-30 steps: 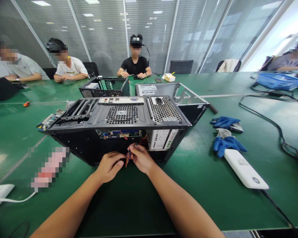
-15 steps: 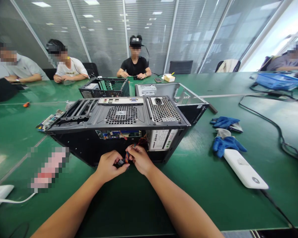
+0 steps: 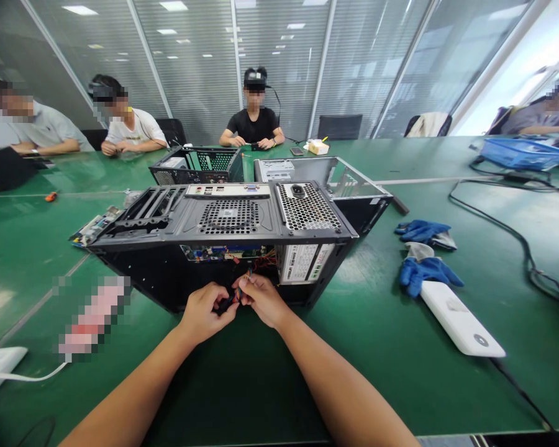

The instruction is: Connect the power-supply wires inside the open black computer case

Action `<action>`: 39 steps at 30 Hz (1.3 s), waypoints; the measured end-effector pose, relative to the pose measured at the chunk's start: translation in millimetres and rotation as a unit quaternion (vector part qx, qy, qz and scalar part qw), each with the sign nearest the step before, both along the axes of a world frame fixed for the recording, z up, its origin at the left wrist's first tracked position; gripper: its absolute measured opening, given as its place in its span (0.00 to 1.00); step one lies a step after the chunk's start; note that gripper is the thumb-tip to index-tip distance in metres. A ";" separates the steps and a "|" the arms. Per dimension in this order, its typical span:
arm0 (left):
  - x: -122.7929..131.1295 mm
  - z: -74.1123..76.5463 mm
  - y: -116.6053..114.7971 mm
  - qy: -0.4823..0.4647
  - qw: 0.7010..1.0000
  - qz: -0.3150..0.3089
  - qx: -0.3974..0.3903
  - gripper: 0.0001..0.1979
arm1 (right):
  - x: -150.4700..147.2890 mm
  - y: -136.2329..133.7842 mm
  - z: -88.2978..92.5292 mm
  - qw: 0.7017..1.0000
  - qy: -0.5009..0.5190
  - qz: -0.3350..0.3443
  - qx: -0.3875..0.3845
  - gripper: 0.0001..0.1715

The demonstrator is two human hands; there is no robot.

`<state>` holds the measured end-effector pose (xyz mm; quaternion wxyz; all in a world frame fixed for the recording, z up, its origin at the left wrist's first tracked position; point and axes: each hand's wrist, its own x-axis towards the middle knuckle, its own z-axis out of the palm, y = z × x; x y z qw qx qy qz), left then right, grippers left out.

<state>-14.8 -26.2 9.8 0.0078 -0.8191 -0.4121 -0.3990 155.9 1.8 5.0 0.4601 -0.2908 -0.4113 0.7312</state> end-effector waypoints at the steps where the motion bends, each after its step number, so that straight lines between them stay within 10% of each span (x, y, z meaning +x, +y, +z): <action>1: 0.0 0.4 -0.1 -0.002 1.000 -0.003 -0.004 0.06 | 0.5 -0.2 0.1 1.000 -0.002 0.003 0.006 0.19; 9: 0.4 9.5 -1.9 -0.093 0.981 -0.065 -0.156 0.12 | 3.6 1.5 -6.9 0.999 -0.016 0.039 0.019 0.17; 15: 0.3 10.3 5.5 -0.216 0.910 -0.037 -0.353 0.18 | 6.3 1.2 -7.7 0.995 0.003 0.089 0.034 0.17; 28: -0.5 15.9 -2.5 -0.319 0.554 -0.211 -0.740 0.25 | 9.4 -0.6 0.6 0.992 0.018 0.106 0.065 0.17; 34: -1.0 13.5 -0.9 -0.355 0.595 -0.171 -0.701 0.18 | 5.9 -2.4 -1.3 0.994 0.023 0.088 0.059 0.17; 39: 0.7 17.8 0.3 -0.225 0.755 -0.152 -0.597 0.15 | 3.4 -3.2 -3.3 0.997 0.010 0.061 0.056 0.17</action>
